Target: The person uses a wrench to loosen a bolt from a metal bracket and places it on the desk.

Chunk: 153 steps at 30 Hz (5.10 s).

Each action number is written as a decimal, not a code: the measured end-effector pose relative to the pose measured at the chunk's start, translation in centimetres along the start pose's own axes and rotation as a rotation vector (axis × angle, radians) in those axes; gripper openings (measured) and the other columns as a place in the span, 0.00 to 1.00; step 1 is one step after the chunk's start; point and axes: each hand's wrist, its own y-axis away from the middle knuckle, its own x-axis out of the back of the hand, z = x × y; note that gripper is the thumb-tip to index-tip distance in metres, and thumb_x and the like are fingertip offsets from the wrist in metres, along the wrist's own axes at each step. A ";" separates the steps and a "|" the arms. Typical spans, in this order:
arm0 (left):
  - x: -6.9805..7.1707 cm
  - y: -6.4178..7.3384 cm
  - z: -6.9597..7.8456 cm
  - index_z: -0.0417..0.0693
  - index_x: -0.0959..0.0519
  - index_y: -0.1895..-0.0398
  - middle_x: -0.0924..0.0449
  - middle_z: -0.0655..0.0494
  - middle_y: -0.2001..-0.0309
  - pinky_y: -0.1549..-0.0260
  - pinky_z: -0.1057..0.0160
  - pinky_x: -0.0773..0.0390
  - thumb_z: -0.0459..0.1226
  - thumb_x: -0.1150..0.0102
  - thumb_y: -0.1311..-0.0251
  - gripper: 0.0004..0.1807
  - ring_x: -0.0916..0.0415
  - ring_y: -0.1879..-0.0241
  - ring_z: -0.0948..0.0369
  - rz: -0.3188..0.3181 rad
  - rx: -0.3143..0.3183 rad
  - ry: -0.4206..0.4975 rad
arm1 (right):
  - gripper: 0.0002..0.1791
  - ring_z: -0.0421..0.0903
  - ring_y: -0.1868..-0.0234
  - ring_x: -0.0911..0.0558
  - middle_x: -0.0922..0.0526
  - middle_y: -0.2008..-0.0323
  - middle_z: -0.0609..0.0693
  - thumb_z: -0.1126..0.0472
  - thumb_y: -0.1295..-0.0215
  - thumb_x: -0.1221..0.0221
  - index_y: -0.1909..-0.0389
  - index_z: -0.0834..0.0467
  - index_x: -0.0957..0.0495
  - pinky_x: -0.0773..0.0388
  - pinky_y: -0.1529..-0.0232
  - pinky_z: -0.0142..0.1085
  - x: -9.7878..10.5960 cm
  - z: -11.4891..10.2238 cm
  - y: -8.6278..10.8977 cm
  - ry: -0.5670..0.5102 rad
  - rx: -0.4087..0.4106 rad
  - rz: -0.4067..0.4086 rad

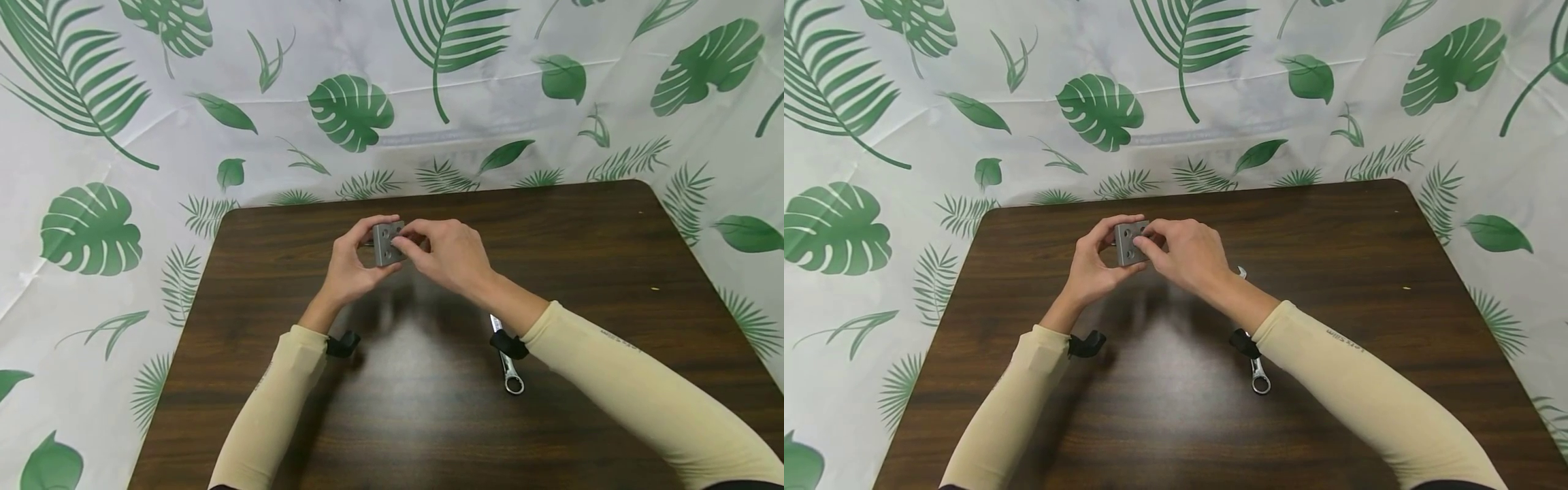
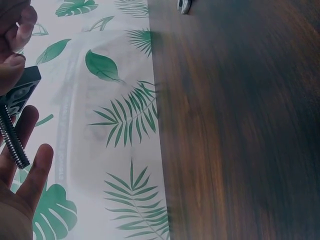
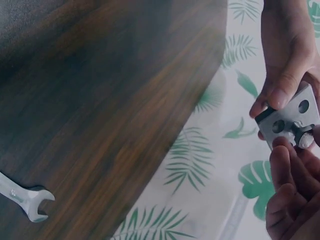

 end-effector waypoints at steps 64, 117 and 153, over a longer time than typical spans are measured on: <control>0.4 0.0 0.2 0.30 0.28 0.41 0.24 0.38 0.43 0.52 0.46 0.24 0.17 0.27 0.61 0.37 0.22 0.48 0.50 0.006 0.005 -0.010 | 0.16 0.37 0.74 0.21 0.16 0.72 0.41 0.44 0.35 0.38 0.55 0.50 0.13 0.27 0.76 0.38 0.3 -0.5 0.1 -0.060 -0.047 0.040; 0.2 -0.1 0.0 0.30 0.28 0.42 0.24 0.37 0.43 0.51 0.46 0.24 0.17 0.27 0.62 0.37 0.22 0.48 0.49 0.012 -0.001 -0.017 | 0.15 0.39 0.70 0.18 0.14 0.67 0.42 0.53 0.40 0.31 0.53 0.51 0.14 0.24 0.70 0.39 0.4 -0.2 0.1 -0.090 -0.026 -0.007; 0.1 0.3 -1.4 0.37 0.27 0.40 0.23 0.46 0.41 0.51 0.49 0.23 0.18 0.26 0.62 0.39 0.21 0.49 0.51 0.011 0.011 -0.008 | 0.12 0.43 0.60 0.21 0.19 0.59 0.45 0.66 0.43 0.31 0.58 0.52 0.13 0.23 0.63 0.40 -0.3 0.1 0.3 -0.053 0.176 0.031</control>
